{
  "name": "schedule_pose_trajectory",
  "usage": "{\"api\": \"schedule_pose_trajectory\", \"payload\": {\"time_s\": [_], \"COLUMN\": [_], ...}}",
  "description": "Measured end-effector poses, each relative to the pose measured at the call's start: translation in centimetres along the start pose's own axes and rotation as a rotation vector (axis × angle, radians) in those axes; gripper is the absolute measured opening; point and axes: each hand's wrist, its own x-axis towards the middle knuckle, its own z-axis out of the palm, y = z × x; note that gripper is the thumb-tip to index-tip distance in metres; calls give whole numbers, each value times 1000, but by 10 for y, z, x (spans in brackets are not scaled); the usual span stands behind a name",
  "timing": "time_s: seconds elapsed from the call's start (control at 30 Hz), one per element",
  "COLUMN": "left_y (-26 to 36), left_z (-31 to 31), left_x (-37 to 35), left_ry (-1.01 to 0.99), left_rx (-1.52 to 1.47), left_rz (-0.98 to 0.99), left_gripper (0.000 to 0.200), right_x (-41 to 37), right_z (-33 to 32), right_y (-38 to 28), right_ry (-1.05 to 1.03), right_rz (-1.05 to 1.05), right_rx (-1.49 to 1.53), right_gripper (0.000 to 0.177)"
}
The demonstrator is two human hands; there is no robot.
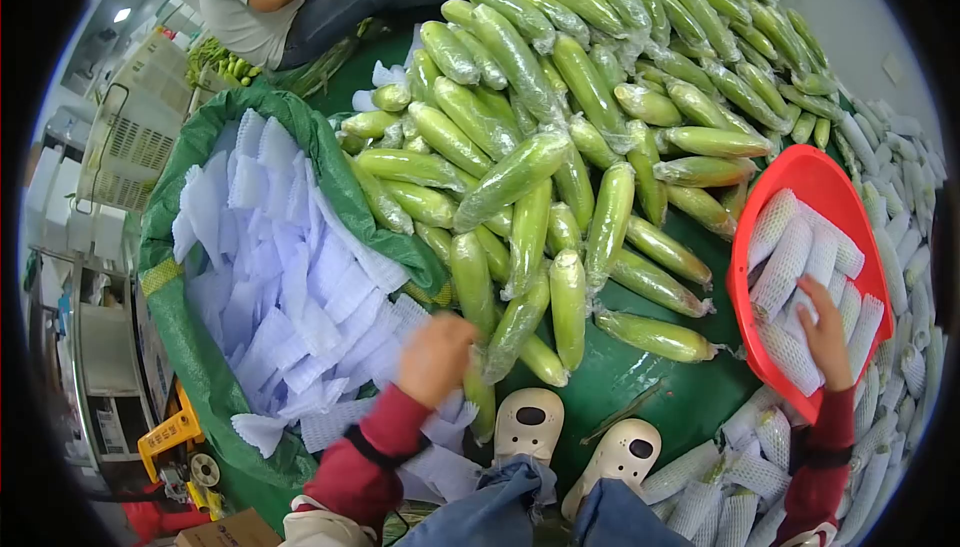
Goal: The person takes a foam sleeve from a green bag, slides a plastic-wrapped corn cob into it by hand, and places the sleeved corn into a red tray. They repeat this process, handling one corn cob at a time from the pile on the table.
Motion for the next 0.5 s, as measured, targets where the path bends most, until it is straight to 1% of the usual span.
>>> {"api": "schedule_pose_trajectory", "payload": {"time_s": [0.03, 0.07, 0.1, 0.13, 0.17, 0.2, 0.23, 0.3, 0.37, 0.4, 0.43, 0.47, 0.5], "left_y": [0, -43, -85, -91, -94, -90, -71, -19, 20, 38, 56, 80, 94], "left_z": [-27, -10, 10, 5, -2, -9, -26, -78, -95, -98, -95, -91, -68], "left_x": [12, 1, -10, -11, -7, -7, -6, 30, 42, 46, 49, 58, 61], "left_ry": [75, 27, -22, -46, -71, -116, -15, 243, 333, 369, 226, 39, -121], "left_rx": [352, 467, 581, 554, 529, 502, 496, 481, -38, -300, -799, -1058, -1053], "left_rz": [-50, -84, -115, -173, -223, -275, -159, 67, -23, -72, -159, -127, -117], "left_gripper": [26, 26, 26, 26, 25, 24, 22, 19, 16, 15, 12, 9, 8], "right_x": [-10, -18, -25, -34, -42, -47, -52, -49, -35, -26, -17, -11, -4], "right_z": [9, 17, 26, 34, 43, 50, 59, 71, 82, 89, 97, 108, 121], "right_y": [-29, -58, -84, -99, -110, -118, -127, -142, -158, -173, -189, -200, -208], "right_ry": [-33, -64, -121, -150, -148, -205, -223, -332, -470, -528, -577, -571, -562], "right_rz": [-35, -70, -117, -244, -308, -312, -278, -260, -137, -117, -97, -165, -235], "right_rx": [-6, -14, 111, 68, 75, 186, 330, 469, 799, 1088, 1375, 1280, 1185], "right_gripper": [40, 40, 37, 35, 32, 29, 26, 27, 41, 49, 59, 63, 67]}}
